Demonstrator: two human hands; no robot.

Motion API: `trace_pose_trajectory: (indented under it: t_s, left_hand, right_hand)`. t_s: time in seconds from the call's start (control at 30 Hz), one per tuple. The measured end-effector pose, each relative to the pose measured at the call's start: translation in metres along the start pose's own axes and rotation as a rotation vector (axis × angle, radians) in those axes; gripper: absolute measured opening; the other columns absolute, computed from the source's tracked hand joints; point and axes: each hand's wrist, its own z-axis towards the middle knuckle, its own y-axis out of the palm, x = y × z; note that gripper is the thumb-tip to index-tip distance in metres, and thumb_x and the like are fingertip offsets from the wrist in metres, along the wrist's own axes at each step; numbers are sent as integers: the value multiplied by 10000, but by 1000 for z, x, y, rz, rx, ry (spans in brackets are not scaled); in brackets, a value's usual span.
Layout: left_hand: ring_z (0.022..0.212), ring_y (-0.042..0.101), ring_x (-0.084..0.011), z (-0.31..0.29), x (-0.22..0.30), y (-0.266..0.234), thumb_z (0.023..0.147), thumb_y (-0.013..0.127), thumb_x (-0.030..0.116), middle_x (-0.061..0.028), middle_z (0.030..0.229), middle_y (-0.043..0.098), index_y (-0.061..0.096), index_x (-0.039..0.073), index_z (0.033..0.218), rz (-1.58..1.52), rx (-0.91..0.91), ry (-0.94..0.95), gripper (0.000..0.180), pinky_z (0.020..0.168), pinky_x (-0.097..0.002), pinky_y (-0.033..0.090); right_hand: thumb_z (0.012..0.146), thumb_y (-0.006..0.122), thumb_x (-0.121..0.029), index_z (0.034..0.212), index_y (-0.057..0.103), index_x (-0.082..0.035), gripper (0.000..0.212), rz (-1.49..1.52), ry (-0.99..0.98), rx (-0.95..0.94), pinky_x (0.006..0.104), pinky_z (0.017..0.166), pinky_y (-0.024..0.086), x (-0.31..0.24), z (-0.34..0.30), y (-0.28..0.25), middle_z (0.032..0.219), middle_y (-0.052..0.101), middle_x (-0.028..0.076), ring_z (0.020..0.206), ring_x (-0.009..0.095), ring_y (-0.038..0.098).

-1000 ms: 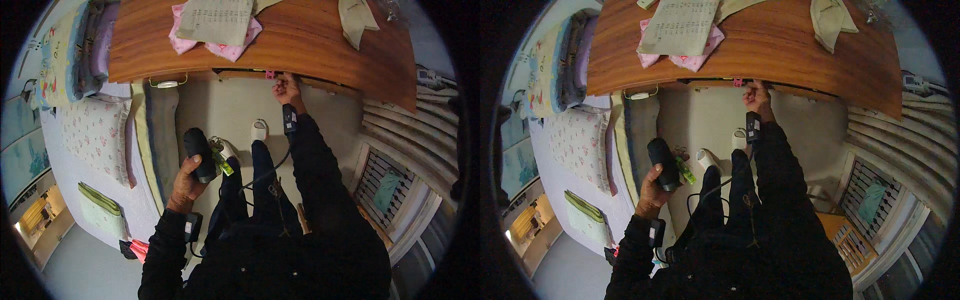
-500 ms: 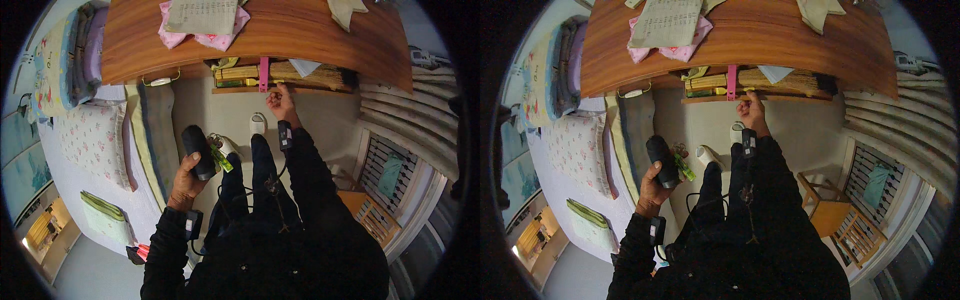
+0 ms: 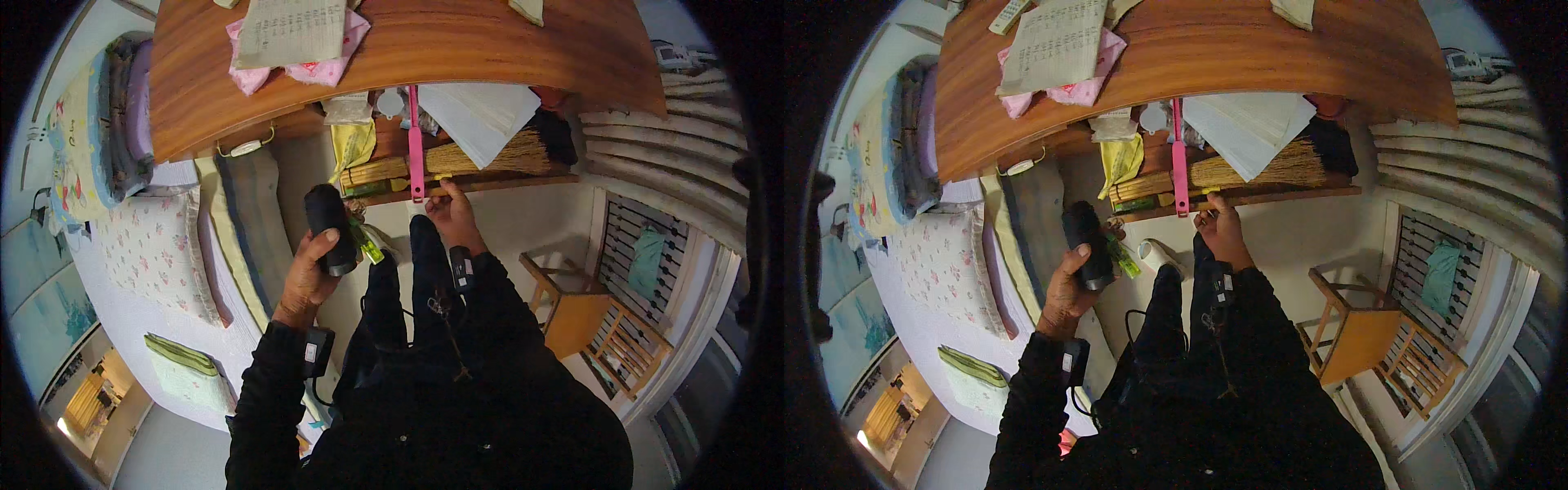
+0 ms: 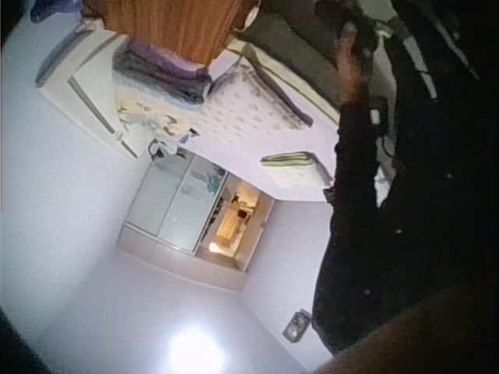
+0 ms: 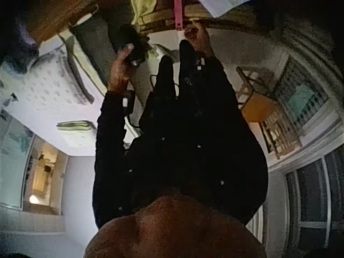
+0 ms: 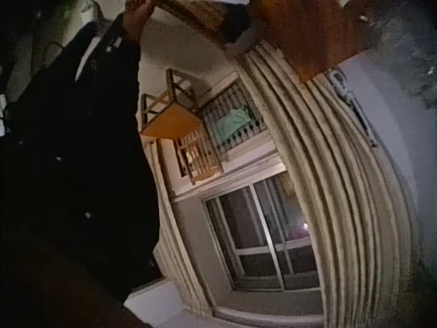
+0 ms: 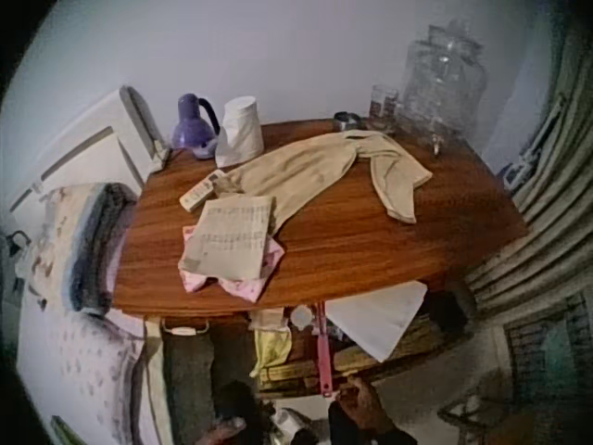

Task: The person opens a drawer, removes a folded black cloth, places it back, and then retrieves a green flashlight. They inspect the flashlight by turning it on and off, then walk through the room while holding it.

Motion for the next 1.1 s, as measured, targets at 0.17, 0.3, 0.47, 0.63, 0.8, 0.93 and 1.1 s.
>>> trace_pose_trajectory:
  t_s: [0.17,0.3,0.47,0.63,0.8,0.93,1.1]
  left_hand:
    - [848,584,-154,32,5,25,774,736,234,-59,983,591,515,7,1190,181,46,47,522,741,-293,496]
    - [760,571,-131,64,8,45,752,756,224,-44,918,601,545,5,1157,497,95,72,506,683,-269,474]
    - [789,608,-214,114,3,62,662,802,258,-93,912,612,549,-18,1180,958,157,138,639,720,-317,504]
    - [963,596,-353,159,-9,71,635,813,275,-225,1120,553,500,11,1273,1212,274,444,758,831,-403,509]
    - [1126,513,-380,157,-20,27,662,826,205,-261,1231,508,471,-46,1270,1268,386,786,747,971,-414,426]
    - [1163,506,-338,169,-21,-25,769,757,261,-234,1269,522,465,-71,1286,1009,627,614,680,983,-413,402]
    - [1023,571,-218,166,-20,-29,942,545,252,-138,1130,615,512,-38,1270,904,327,301,438,879,-340,441]
  right_hand:
    - [826,686,-122,914,570,-103,146,24,0,77,328,623,474,5,-4,-4,818,542,12,676,137,504]
    - [830,690,-117,915,568,-106,149,28,-15,55,328,632,465,5,-4,-4,811,527,9,688,141,499]
    - [845,684,-108,927,567,-116,143,96,45,64,328,650,458,4,-6,-4,823,504,6,701,150,497]
    - [847,691,-103,938,558,-128,163,142,87,109,345,646,460,1,-4,-4,868,490,4,725,161,489]
    - [803,758,-158,905,570,-132,215,158,88,58,362,649,461,2,-3,-11,763,510,17,688,180,500]
    - [844,721,-186,1065,546,-157,284,129,95,-40,367,701,496,5,-6,-15,963,517,18,849,216,501]
    - [869,691,-190,933,586,-163,126,135,109,-80,379,693,488,2,-8,-12,791,581,-11,713,166,568]
